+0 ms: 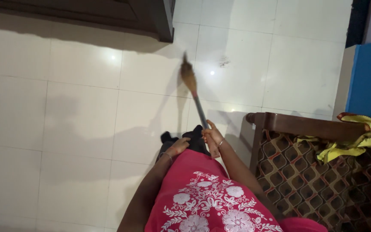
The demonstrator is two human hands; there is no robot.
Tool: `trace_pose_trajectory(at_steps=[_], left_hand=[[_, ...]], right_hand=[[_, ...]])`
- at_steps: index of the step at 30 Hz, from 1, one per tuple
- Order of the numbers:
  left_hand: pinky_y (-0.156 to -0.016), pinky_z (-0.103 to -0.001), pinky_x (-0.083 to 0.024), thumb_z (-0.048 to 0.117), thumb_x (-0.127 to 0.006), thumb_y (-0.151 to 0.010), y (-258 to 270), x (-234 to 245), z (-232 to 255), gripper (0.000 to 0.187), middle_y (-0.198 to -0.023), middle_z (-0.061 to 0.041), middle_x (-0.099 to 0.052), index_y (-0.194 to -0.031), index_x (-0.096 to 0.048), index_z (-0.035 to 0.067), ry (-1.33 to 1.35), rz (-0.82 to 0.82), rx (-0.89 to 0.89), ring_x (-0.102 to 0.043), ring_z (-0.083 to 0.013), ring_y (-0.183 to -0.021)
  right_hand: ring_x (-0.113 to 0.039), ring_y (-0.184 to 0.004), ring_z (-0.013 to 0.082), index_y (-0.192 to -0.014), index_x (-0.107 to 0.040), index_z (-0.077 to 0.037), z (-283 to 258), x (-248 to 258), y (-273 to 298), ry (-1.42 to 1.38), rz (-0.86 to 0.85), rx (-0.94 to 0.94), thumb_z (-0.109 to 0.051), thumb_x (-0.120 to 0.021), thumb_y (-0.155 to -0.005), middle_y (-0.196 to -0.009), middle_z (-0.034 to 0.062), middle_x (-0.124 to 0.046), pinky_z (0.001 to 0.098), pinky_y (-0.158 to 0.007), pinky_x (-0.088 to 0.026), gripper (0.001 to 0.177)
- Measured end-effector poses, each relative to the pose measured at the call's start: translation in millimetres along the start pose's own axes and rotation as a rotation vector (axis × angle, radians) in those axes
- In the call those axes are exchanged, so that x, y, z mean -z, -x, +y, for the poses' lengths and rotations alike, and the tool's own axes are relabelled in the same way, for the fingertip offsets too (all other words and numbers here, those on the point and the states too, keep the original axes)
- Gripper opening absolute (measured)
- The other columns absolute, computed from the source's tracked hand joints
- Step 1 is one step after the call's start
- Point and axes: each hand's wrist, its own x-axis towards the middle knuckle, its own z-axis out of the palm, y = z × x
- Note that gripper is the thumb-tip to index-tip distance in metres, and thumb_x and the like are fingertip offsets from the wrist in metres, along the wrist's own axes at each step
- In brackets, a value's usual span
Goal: Sweeping a tiled floor with a handheld broom.
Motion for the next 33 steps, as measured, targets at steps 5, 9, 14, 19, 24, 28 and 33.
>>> trace_pose_trajectory(at_steps=[5,9,14,19,24,28,33], left_hand=[[-0.115,-0.036,-0.039,0.026,-0.052,-0.095,16,12,7,0.052,-0.145,-0.020,-0.058,-0.143,-0.056,0.005,0.023,0.009,-0.044,-0.054,-0.0316,-0.137],[-0.109,-0.036,-0.044,0.035,-0.052,-0.098,50,34,36,0.049,-0.137,-0.018,-0.066,-0.139,-0.061,0.009,0.053,-0.050,0.017,-0.061,-0.0299,-0.128],[-0.106,-0.034,-0.046,0.030,-0.053,-0.096,54,39,2,0.048,-0.133,-0.017,-0.069,-0.138,-0.061,0.008,0.144,-0.070,-0.103,-0.064,-0.0278,-0.124],[-0.103,-0.035,-0.048,0.029,-0.053,-0.095,69,34,-13,0.049,-0.132,-0.017,-0.069,-0.138,-0.063,0.009,0.102,-0.109,-0.123,-0.065,-0.0276,-0.121],[-0.104,-0.036,-0.048,0.030,-0.054,-0.096,73,20,-51,0.049,-0.132,-0.018,-0.067,-0.138,-0.059,0.006,0.094,-0.107,-0.139,-0.064,-0.0288,-0.123],[-0.102,-0.037,-0.049,0.033,-0.056,-0.097,95,14,-47,0.047,-0.129,-0.017,-0.069,-0.134,-0.064,0.005,0.114,-0.152,-0.115,-0.065,-0.0296,-0.120],[-0.102,-0.038,-0.050,0.029,-0.055,-0.094,101,11,-46,0.047,-0.129,-0.019,-0.070,-0.133,-0.064,0.004,0.092,-0.174,-0.125,-0.066,-0.0315,-0.120]], right_hand=[[-0.059,-0.062,0.0227,-0.164,-0.017,-0.018,23,-25,-7,0.160,-0.068,-0.073,-0.005,-0.067,-0.088,-0.084,0.0149,-0.062,0.0364,-0.053,-0.051,0.092],[-0.060,-0.064,0.0222,-0.163,-0.017,-0.013,55,-28,-31,0.209,-0.162,-0.137,-0.005,-0.067,-0.088,-0.083,0.0127,-0.062,0.0361,-0.055,-0.053,0.091],[-0.061,-0.066,0.0231,-0.162,-0.020,-0.010,88,-41,-38,0.248,-0.200,-0.206,-0.005,-0.067,-0.087,-0.083,0.0130,-0.061,0.0369,-0.056,-0.053,0.088],[-0.067,-0.071,0.0253,-0.153,-0.039,-0.007,110,-51,-30,0.419,-0.266,-0.174,-0.010,-0.061,-0.088,-0.094,0.0158,-0.067,0.0381,-0.058,-0.059,0.069],[-0.069,-0.085,0.0262,-0.151,-0.042,-0.008,91,-96,44,0.301,-0.275,-0.188,-0.013,-0.058,-0.092,-0.108,0.0153,-0.068,0.0397,-0.069,-0.059,0.062],[-0.057,-0.105,0.0224,-0.153,-0.043,-0.012,148,-77,0,0.662,-0.118,0.013,-0.015,-0.055,-0.096,-0.122,0.0118,-0.058,0.0345,-0.087,-0.047,0.058],[-0.069,-0.109,0.0393,-0.153,-0.046,-0.024,185,-52,-41,1.352,0.030,-0.005,-0.032,-0.048,-0.105,-0.121,0.0202,-0.071,0.0474,-0.094,-0.054,0.048]])
